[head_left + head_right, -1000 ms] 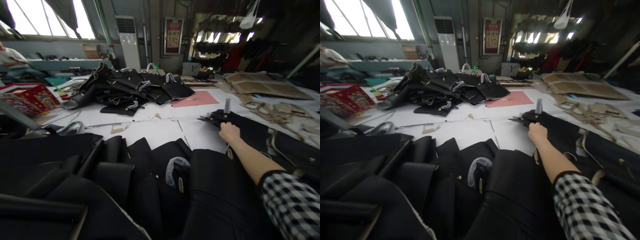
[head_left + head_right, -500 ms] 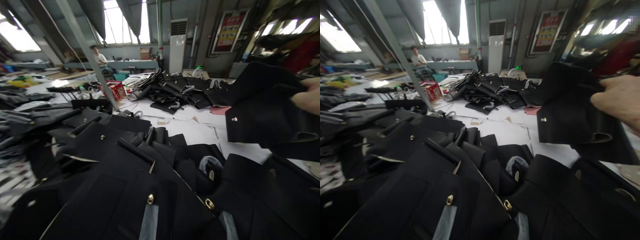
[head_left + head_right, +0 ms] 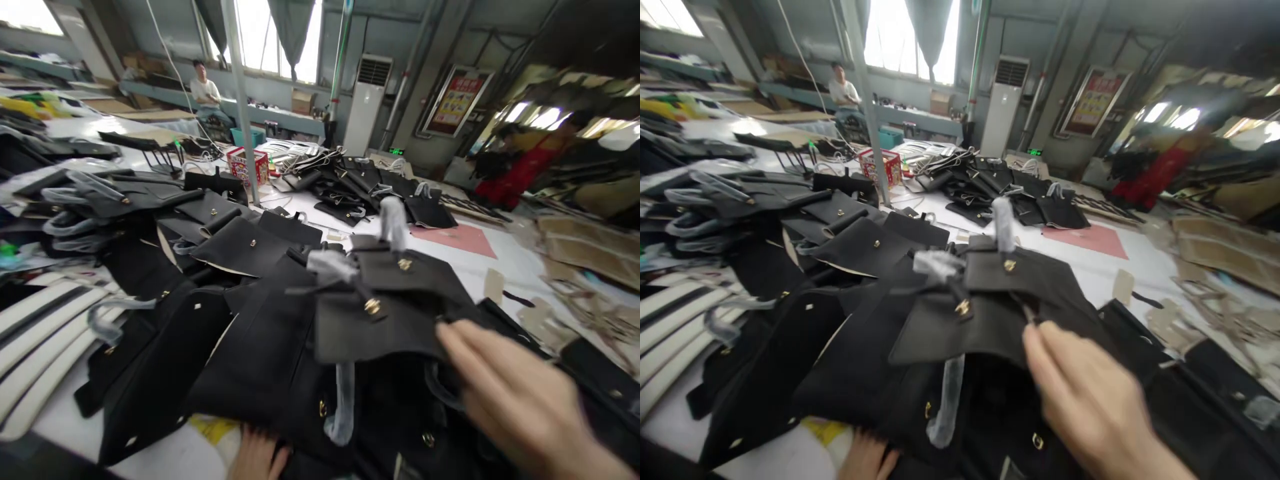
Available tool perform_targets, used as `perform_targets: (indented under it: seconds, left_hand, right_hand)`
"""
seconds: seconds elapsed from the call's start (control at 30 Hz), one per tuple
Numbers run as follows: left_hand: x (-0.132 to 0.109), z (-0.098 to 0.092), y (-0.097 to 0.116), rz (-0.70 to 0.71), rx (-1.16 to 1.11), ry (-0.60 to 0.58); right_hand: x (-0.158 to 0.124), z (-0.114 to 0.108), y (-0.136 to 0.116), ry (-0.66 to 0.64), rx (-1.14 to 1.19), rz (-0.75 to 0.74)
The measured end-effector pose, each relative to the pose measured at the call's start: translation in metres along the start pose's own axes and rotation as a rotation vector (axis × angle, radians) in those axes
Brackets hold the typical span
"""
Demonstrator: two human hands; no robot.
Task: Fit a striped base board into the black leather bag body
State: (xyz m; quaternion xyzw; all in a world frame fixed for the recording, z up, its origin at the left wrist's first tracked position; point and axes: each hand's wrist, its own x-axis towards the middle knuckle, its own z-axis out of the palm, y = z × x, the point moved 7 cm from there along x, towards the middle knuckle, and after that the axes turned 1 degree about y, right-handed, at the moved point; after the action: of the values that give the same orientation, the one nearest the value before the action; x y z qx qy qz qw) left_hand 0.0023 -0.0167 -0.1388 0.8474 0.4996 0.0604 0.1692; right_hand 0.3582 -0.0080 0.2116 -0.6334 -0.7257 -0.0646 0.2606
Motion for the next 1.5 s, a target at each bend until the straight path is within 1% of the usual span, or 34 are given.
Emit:
perform_targets:
  seconds: [0.03,0.07,0.1,0.13,0.17,0.2,0.23,0.27,0.33,0.4,0.47,0.53,0.57,0.63,0.67,0.7,0.77,0.83,0.87,0.93,1.0,1.07,1.13,1.17,1.23,1.27,1.33,1.4,1.43,1.5]
  left_hand:
    - [-0.002,-0.002,0.000,0.000,-0.034,0.039]
    - [-0.003,-0.005,0.000,-0.002,-0.067,0.056]
    - [-0.004,-0.008,0.000,-0.002,-0.101,0.052]
    - [-0.005,-0.012,0.001,0.000,-0.138,0.027]
    - [-0.007,-0.016,0.003,0.003,-0.179,-0.017]
    - [-0.009,-0.020,0.004,0.010,-0.221,-0.076]
    - [-0.012,-0.025,0.006,0.022,-0.265,-0.149]
    - [-0.018,-0.030,0.008,0.045,-0.306,-0.228]
    - [-0.034,-0.046,0.011,0.112,-0.375,-0.353]
    - [-0.057,-0.067,0.009,0.198,-0.430,-0.416]
    - [-0.084,-0.093,-0.003,0.275,-0.495,-0.441]
    - [-0.111,-0.123,-0.026,0.311,-0.554,-0.429]
    - [-0.123,-0.139,-0.043,0.309,-0.574,-0.396]
    - [-0.142,-0.172,-0.083,0.275,-0.576,-0.286]
    - [-0.151,-0.187,-0.106,0.250,-0.569,-0.225]
    - [-0.159,-0.200,-0.130,0.215,-0.565,-0.153]
    - [-0.177,-0.222,-0.182,0.087,-0.550,0.004]
    - [-0.201,-0.233,-0.230,-0.072,-0.507,0.142]
    - [-0.215,-0.233,-0.251,-0.160,-0.486,0.189]
    - [-0.245,-0.222,-0.287,-0.341,-0.473,0.229]
    - [-0.272,-0.199,-0.313,-0.501,-0.544,0.218]
    - [-0.292,-0.172,-0.329,-0.596,-0.664,0.186]
    - [-0.304,-0.151,-0.339,-0.616,-0.749,0.174]
    - [-0.308,-0.144,-0.344,-0.610,-0.767,0.182]
    - [-0.314,-0.136,-0.352,-0.591,-0.785,0.217]
    - [-0.318,-0.132,-0.355,-0.584,-0.813,0.215]
    - [-0.324,-0.118,-0.360,-0.587,-0.946,0.157]
    - [-0.331,-0.102,-0.360,-0.593,-1.147,0.095]
    - [-0.334,-0.095,-0.360,-0.585,-1.235,0.085]
    - [-0.336,-0.085,-0.360,-0.545,-1.342,0.118]
  right_hand:
    - [-0.019,0.028,-0.047,-0.026,-0.075,-0.227]
    - [-0.039,0.058,-0.083,-0.051,-0.151,-0.360]
    - [-0.057,0.090,-0.108,-0.089,-0.229,-0.434]
    - [-0.072,0.115,-0.125,-0.075,-0.285,-0.465]
    - [-0.084,0.137,-0.136,-0.084,-0.333,-0.468]
    - [-0.092,0.153,-0.140,-0.094,-0.375,-0.443]
    - [-0.098,0.164,-0.140,-0.105,-0.409,-0.402]
    - [-0.101,0.170,-0.138,-0.125,-0.438,-0.348]
    - [-0.100,0.169,-0.133,-0.176,-0.473,-0.217]
    - [-0.097,0.159,-0.137,-0.220,-0.484,-0.088]
    - [-0.098,0.148,-0.155,-0.233,-0.468,0.011]
    - [-0.107,0.138,-0.184,-0.193,-0.402,0.095]
    - [-0.115,0.135,-0.201,-0.156,-0.339,0.144]
    - [-0.140,0.135,-0.235,-0.085,-0.162,0.275]
    - [-0.156,0.140,-0.250,-0.069,-0.057,0.358]
    - [-0.173,0.148,-0.264,-0.072,0.053,0.448]
    - [-0.214,0.174,-0.287,-0.123,0.265,0.642]
    - [-0.259,0.208,-0.306,-0.152,0.474,0.873]
    - [-0.282,0.227,-0.314,-0.141,0.581,0.996]
    - [-0.325,0.267,-0.330,-0.105,0.802,1.228]
    - [-0.357,0.306,-0.351,-0.088,1.008,1.397]
    - [-0.374,0.336,-0.377,-0.102,1.181,1.485]
    - [-0.379,0.356,-0.405,-0.113,1.342,1.495]
    - [-0.378,0.362,-0.418,-0.111,1.419,1.475]
    - [-0.378,0.370,-0.440,-0.075,1.521,1.444]
    - [-0.380,0.373,-0.448,-0.046,1.532,1.448]
    - [-0.388,0.381,-0.457,0.013,1.499,1.468]
    - [-0.397,0.392,-0.460,0.080,1.451,1.471]
    - [-0.400,0.398,-0.461,0.121,1.436,1.459]
    - [-0.404,0.409,-0.459,0.226,1.402,1.423]
